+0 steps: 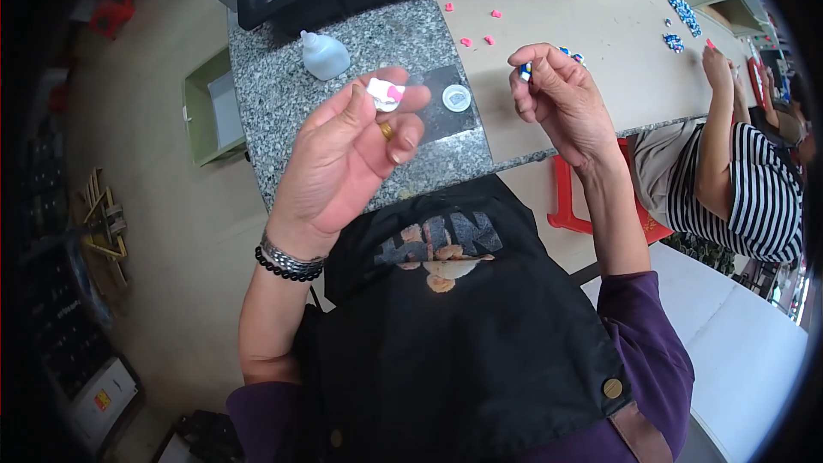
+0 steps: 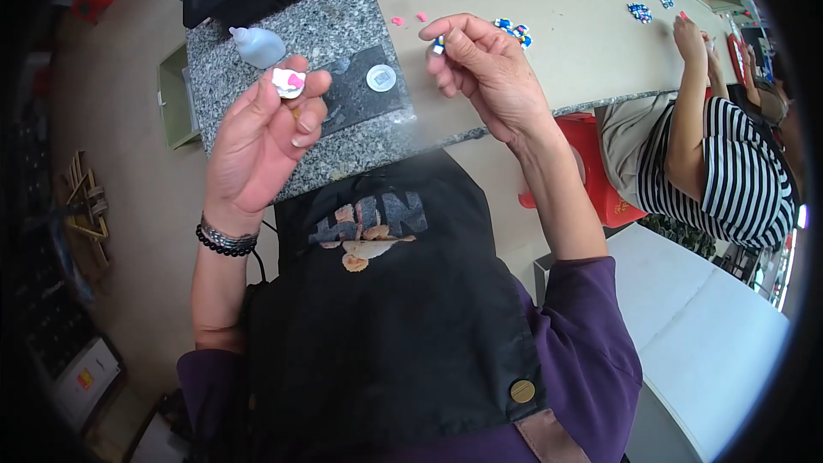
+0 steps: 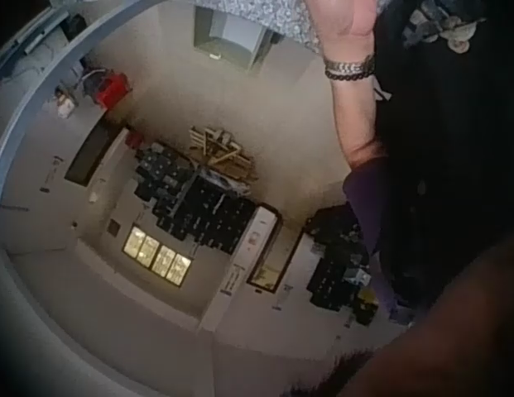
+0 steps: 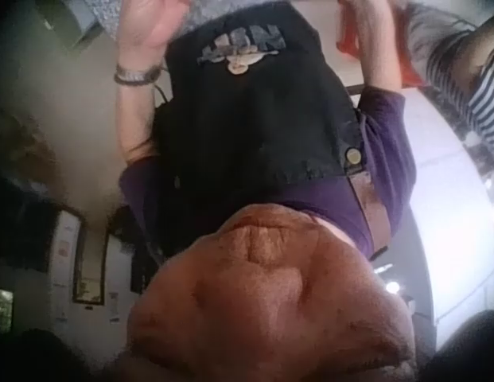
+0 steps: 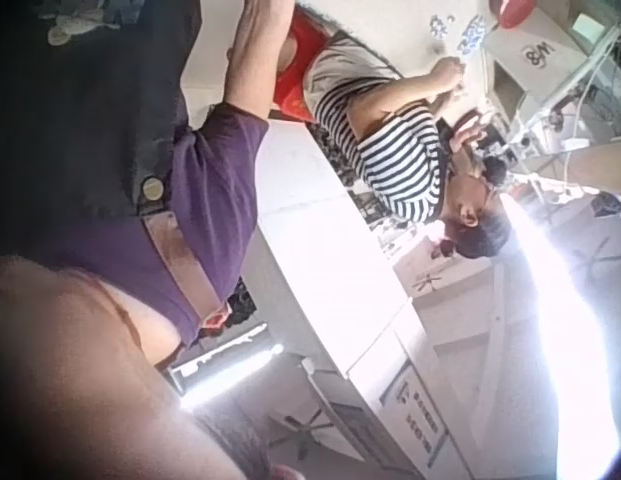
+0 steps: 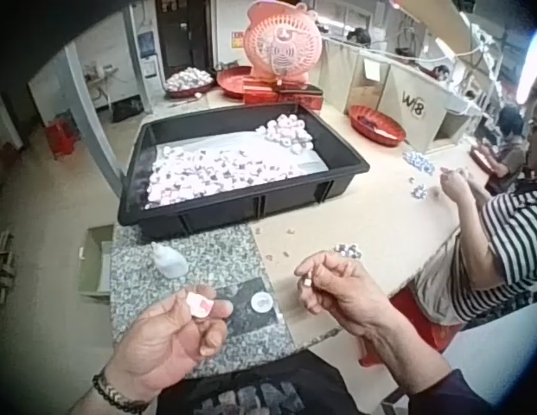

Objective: The person assembles miniature figurines by dipping small components into adhesive and attaching them to the figurine pieces by hand, periodically sorting and arranging the figurines in a tray.

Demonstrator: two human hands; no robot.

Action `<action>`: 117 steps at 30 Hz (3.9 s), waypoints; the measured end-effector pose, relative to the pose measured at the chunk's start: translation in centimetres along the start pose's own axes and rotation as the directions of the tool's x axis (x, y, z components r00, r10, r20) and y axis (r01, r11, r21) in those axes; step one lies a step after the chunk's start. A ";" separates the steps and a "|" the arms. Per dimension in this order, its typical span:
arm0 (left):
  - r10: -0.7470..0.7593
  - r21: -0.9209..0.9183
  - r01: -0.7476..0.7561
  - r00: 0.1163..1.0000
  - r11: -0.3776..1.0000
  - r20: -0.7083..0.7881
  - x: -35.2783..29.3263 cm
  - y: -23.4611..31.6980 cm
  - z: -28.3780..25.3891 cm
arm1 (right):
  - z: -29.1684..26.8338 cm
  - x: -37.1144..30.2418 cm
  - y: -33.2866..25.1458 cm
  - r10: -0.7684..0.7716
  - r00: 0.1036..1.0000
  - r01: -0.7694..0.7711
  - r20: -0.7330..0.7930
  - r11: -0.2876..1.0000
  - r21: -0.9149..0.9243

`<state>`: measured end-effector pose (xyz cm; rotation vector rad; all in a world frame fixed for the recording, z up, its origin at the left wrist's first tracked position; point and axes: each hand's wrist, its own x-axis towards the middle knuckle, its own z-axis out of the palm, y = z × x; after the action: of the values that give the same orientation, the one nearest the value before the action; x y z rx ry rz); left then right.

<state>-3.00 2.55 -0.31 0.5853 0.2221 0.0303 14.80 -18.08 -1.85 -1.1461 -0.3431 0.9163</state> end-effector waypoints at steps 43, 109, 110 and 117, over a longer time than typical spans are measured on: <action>0.116 0.105 -0.105 0.988 0.989 -0.102 1.1 -4.2 1.1 | 6.3 -0.9 1.2 -0.382 0.923 0.360 -0.053 0.902 -0.238; 0.346 0.827 -0.387 0.772 -0.408 0.533 11.3 6.4 7.5 | -8.9 27.5 -13.6 -0.230 0.852 0.164 0.470 -0.736 -0.657; 0.333 0.821 -0.412 0.768 -0.396 0.546 10.9 5.5 7.5 | -9.3 28.0 -13.4 -0.230 0.851 0.163 0.471 -0.738 -0.655; 0.252 0.861 -0.474 0.824 -0.184 0.507 9.2 3.3 7.4 | -9.5 29.1 -12.9 -0.171 0.929 0.131 0.327 -0.675 -0.726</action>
<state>7.73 2.11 5.64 2.2608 -0.1930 0.4589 44.39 -3.13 -0.30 -2.8011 -1.7533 -0.3824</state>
